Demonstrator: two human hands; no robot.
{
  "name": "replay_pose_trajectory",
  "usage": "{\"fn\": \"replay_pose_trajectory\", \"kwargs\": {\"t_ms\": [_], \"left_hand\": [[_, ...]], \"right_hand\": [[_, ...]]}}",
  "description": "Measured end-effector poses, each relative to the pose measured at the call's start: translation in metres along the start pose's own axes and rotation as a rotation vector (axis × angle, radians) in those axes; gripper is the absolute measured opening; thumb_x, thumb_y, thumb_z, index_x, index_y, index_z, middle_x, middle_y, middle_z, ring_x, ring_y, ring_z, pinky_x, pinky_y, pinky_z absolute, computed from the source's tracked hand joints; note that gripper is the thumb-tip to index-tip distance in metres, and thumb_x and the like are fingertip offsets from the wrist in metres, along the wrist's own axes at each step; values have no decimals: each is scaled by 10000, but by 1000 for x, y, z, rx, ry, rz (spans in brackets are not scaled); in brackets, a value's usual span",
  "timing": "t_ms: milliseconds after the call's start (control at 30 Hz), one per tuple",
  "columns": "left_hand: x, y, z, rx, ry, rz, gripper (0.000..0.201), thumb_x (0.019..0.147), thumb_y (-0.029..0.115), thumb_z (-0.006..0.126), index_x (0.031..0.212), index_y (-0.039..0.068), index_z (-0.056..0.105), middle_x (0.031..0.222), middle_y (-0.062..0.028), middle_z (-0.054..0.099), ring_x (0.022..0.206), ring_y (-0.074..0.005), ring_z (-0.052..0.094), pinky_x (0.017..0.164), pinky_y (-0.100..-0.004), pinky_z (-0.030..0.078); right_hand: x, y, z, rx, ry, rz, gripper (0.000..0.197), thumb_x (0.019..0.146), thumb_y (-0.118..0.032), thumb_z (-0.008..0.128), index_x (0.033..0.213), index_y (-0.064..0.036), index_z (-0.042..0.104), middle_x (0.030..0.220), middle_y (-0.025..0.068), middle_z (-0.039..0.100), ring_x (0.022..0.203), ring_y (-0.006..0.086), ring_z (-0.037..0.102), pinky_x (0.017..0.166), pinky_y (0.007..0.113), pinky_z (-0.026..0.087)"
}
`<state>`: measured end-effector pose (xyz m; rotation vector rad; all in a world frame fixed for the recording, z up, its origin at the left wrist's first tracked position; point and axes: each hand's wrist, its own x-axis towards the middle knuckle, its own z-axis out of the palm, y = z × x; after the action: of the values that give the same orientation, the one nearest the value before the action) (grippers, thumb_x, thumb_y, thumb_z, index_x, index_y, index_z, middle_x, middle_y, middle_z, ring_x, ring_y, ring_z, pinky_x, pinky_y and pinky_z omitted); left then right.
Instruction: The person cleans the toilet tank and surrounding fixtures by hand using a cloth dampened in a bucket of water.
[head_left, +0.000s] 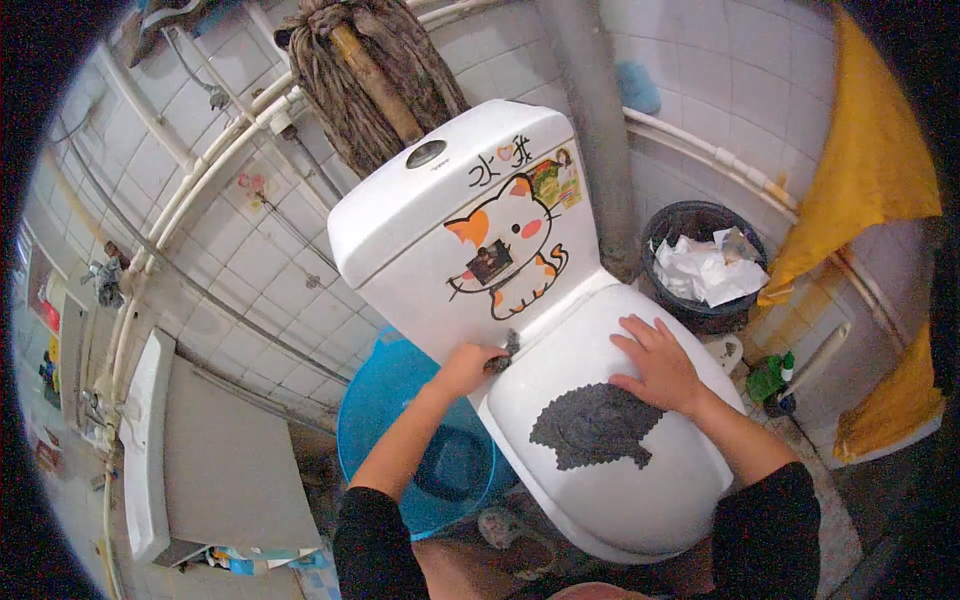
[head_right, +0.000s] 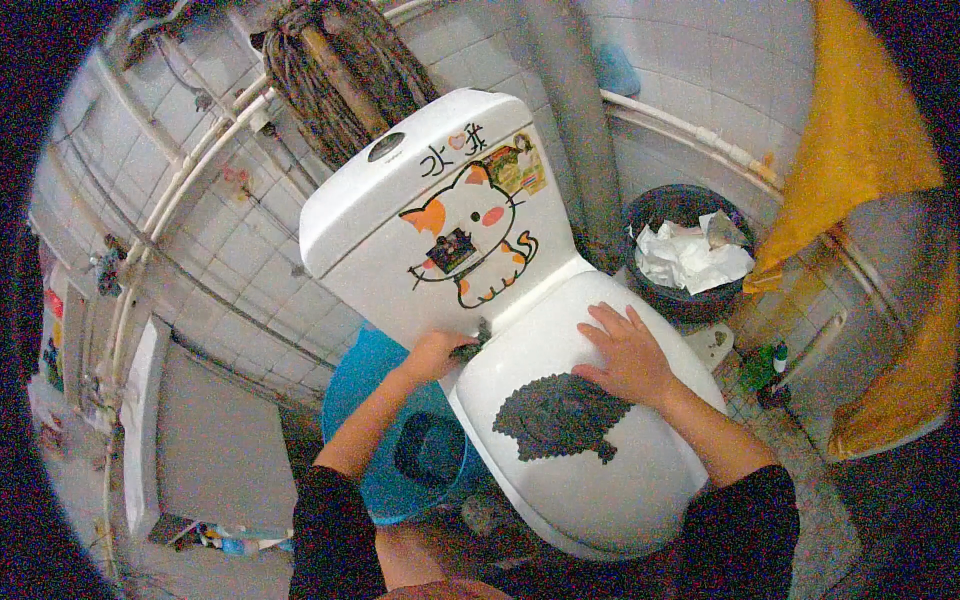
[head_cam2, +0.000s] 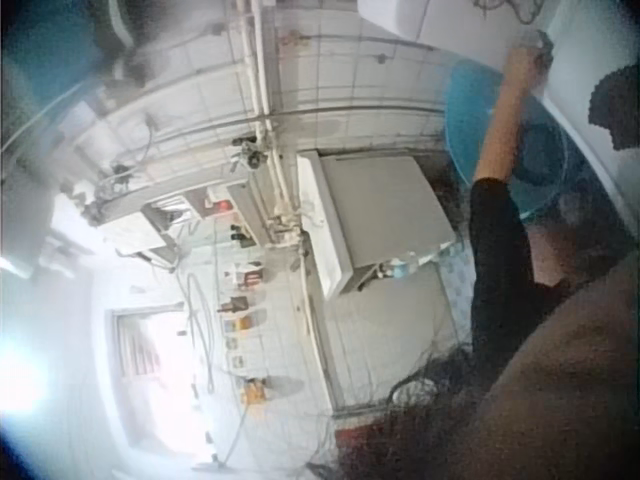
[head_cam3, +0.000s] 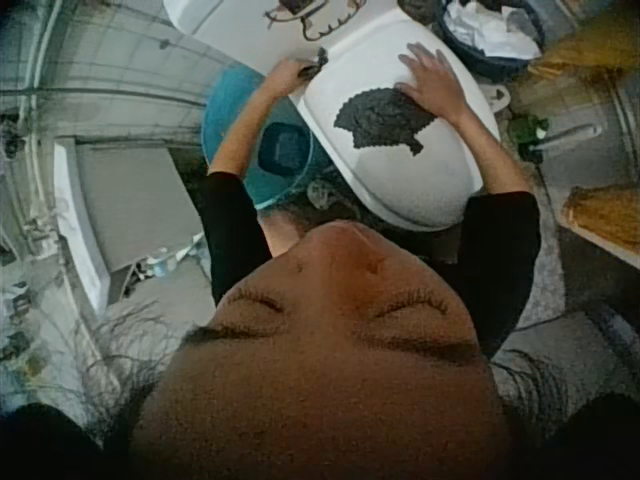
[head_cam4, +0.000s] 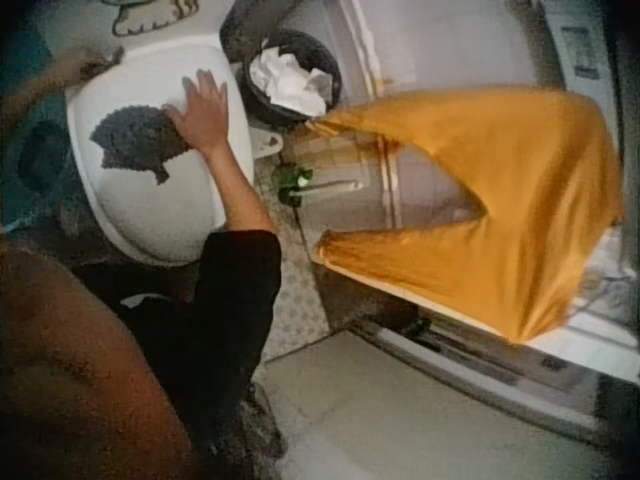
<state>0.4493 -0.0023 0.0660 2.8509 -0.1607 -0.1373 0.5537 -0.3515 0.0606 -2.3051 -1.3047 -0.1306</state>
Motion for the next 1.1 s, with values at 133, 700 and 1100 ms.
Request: {"fn": "replay_pose_trajectory", "kwargs": {"t_ms": [133,700,1100], "left_hand": [[33,17,7,18,59,-25,351,768,64,633,1112,113,678,973,-183,680,904,-383,644,819,-457,507],[214,52,48,-98,198,186,275,796,94,598,1048,42,694,976,-239,668,922,-412,642,816,-457,510],[76,13,19,66,96,-66,416,721,32,603,1131,78,656,989,-229,663,931,-422,623,839,-478,495]], "right_hand": [[0,2,0,7,-5,2,671,819,-526,656,1299,-70,546,1428,181,433,1367,333,366,1142,523,228],[1,8,9,6,-64,6,691,852,-594,578,1332,-100,522,1449,160,411,1396,305,321,1154,519,199],[-1,5,1,48,7,5,608,843,-500,638,1294,-99,559,1430,151,439,1376,306,349,1145,517,227]]}}
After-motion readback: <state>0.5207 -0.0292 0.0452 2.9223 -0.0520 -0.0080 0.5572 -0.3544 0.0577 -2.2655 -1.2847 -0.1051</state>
